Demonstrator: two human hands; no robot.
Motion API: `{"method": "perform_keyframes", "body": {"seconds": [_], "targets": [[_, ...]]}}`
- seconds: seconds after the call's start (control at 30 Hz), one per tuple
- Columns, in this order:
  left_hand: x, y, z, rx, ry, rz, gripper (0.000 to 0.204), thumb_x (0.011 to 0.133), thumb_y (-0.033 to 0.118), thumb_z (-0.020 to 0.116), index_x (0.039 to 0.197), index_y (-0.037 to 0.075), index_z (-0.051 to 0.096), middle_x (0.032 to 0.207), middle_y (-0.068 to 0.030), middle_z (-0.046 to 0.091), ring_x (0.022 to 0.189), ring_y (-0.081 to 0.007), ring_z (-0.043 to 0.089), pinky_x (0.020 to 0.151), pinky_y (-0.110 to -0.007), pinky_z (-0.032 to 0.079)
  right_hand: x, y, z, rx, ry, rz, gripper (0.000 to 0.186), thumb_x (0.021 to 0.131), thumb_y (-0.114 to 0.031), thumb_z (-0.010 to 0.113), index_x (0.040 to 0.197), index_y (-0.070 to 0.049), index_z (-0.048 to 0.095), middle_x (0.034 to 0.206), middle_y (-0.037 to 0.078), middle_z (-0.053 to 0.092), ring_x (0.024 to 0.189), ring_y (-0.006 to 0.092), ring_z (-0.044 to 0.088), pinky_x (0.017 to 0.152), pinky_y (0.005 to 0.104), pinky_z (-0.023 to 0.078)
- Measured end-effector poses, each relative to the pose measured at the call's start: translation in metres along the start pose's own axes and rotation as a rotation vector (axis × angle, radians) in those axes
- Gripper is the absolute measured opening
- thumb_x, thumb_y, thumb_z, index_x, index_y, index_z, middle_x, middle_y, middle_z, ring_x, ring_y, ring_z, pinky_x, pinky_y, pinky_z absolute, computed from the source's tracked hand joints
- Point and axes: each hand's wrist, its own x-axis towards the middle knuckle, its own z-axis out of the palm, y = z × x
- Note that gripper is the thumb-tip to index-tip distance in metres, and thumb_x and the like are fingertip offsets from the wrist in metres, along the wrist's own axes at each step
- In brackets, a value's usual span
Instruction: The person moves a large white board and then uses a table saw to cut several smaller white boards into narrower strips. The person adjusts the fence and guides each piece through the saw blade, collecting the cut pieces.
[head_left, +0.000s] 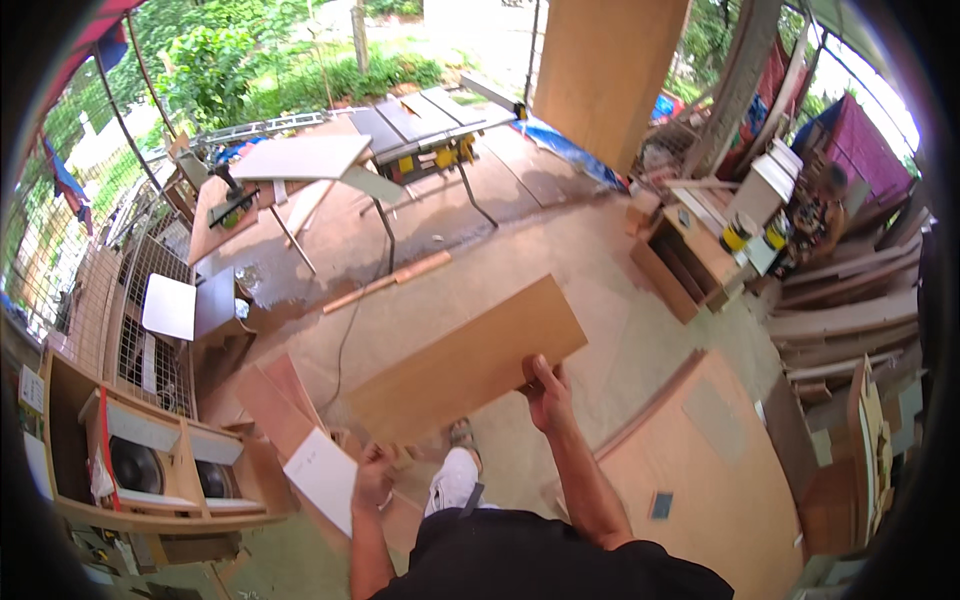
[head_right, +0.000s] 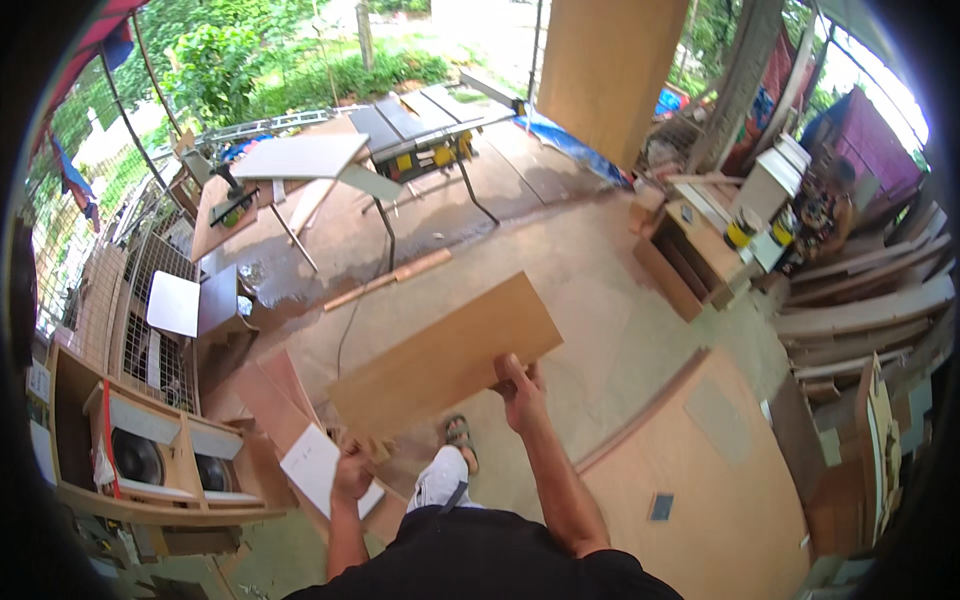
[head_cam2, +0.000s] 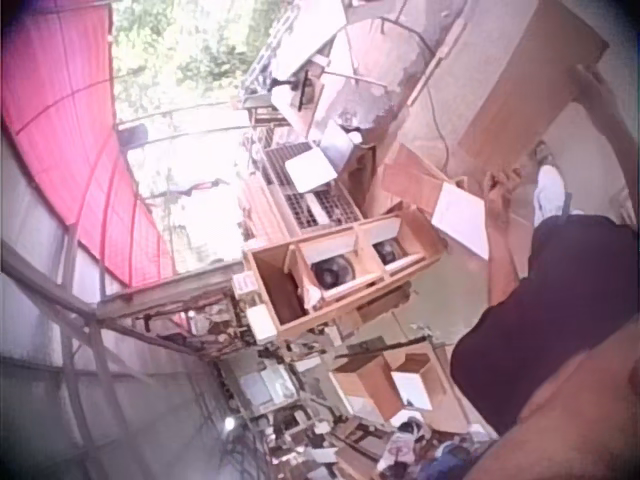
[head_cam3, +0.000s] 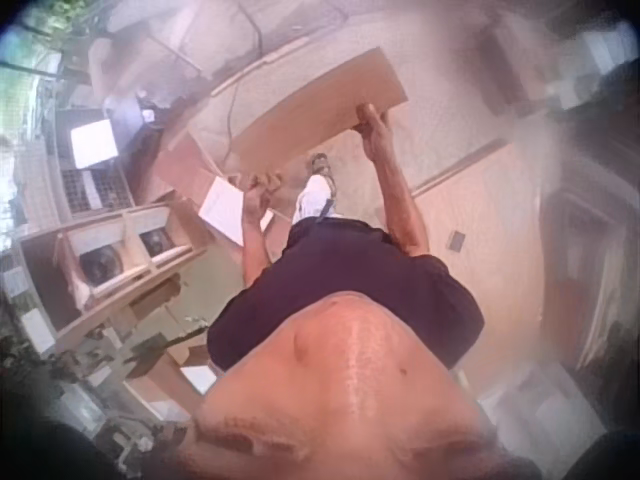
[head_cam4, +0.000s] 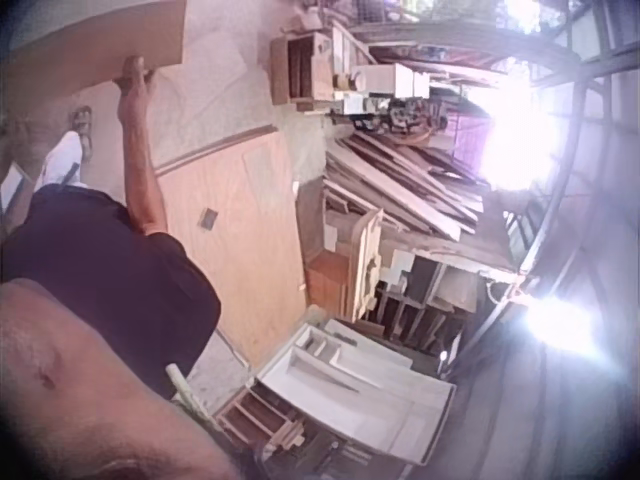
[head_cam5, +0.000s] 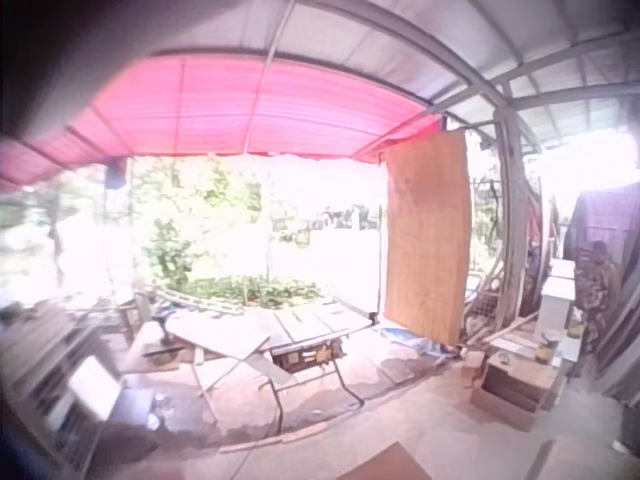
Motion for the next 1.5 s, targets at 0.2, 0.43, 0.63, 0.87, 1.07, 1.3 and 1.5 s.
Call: {"method": "perform_keyframes", "body": {"seconds": [0.2, 0.43, 0.63, 0.87, 1.07, 1.3, 1.5], "targets": [[0.188, -0.003, 0.028, 0.894, 0.401, -0.324, 0.109, 0.093, 0.043, 0.093, 0.172, -0.008, 0.038, 0.170, -0.0263, 0.053, 0.143, -0.0422, 0.067, 0.123, -0.051, 0.051, 0.158, 0.007, 0.066, -0.455, 0.087, -0.258, 0.025, 0.112, -0.020, 0.076, 0.131, -0.006, 0.069, 0.112, 0.006, 0.078, 0.084, 0.0162, 0.077, 0.068, 0.0363, 0.066], [0.415, 0.032, 0.155, 1.162, -0.027, 0.297, 0.092, 0.092, 0.032, 0.091, 0.166, 0.000, 0.046, 0.157, -0.0265, 0.062, 0.143, -0.0442, 0.062, 0.116, -0.049, 0.053, 0.273, -0.011, 0.132, -1.198, -0.033, -0.573, 0.032, 0.099, -0.011, 0.083, 0.130, -0.008, 0.079, 0.122, 0.014, 0.082, 0.082, 0.0246, 0.077, 0.072, 0.0379, 0.064], [0.592, 0.011, 0.155, 0.738, 0.003, 0.324, 0.044, 0.102, 0.019, 0.081, 0.137, -0.002, 0.065, 0.113, -0.0112, 0.080, 0.099, -0.0246, 0.078, 0.081, -0.040, 0.063, 0.419, -0.009, 0.157, -1.496, -0.247, -0.784, 0.072, 0.087, -0.013, 0.089, 0.157, -0.023, 0.073, 0.148, 0.015, 0.075, 0.111, 0.0330, 0.074, 0.095, 0.0443, 0.063], [0.778, 0.034, 0.165, 0.175, 0.154, 0.198, 0.031, 0.108, 0.009, 0.072, 0.137, -0.003, 0.070, 0.111, -0.0087, 0.079, 0.101, -0.0174, 0.075, 0.082, -0.035, 0.062, 0.640, -0.042, 0.117, -1.575, -0.672, -0.463, 0.080, 0.093, -0.054, 0.088, 0.164, -0.025, 0.065, 0.170, 0.023, 0.056, 0.156, 0.0450, 0.052, 0.125, 0.0583, 0.042], [0.878, 0.056, 0.161, -0.366, 0.270, -0.029, 0.047, 0.102, 0.002, 0.070, 0.149, 0.002, 0.062, 0.140, -0.0153, 0.073, 0.130, -0.0357, 0.073, 0.115, -0.061, 0.061, 0.781, -0.071, 0.095, -1.930, -0.781, -0.249, 0.124, 0.071, -0.070, 0.098, 0.177, -0.031, 0.046, 0.181, 0.039, 0.026, 0.168, 0.0599, 0.025, 0.131, 0.0771, 0.021], [1.010, 0.053, 0.096, -0.544, 0.177, -0.138, 0.046, 0.100, 0.003, 0.071, 0.146, 0.001, 0.065, 0.139, -0.0136, 0.074, 0.131, -0.0318, 0.072, 0.124, -0.055, 0.053, 0.945, -0.051, 0.099, -1.969, -0.856, -0.336, 0.146, 0.056, -0.063, 0.104, 0.181, -0.036, 0.034, 0.179, 0.036, 0.029, 0.169, 0.0581, 0.022, 0.132, 0.0811, 0.012], [1.148, 0.062, 0.046, -0.391, 0.361, -0.270, 0.037, 0.105, 0.010, 0.074, 0.142, 0.004, 0.069, 0.133, -0.0101, 0.077, 0.131, -0.0293, 0.072, 0.121, -0.051, 0.054, 1.096, -0.014, 0.095, -1.960, -0.906, -0.328, 0.134, 0.054, -0.067, 0.104, 0.172, -0.033, 0.050, 0.160, 0.029, 0.048, 0.155, 0.0507, 0.041, 0.129, 0.0756, 0.019]]}}
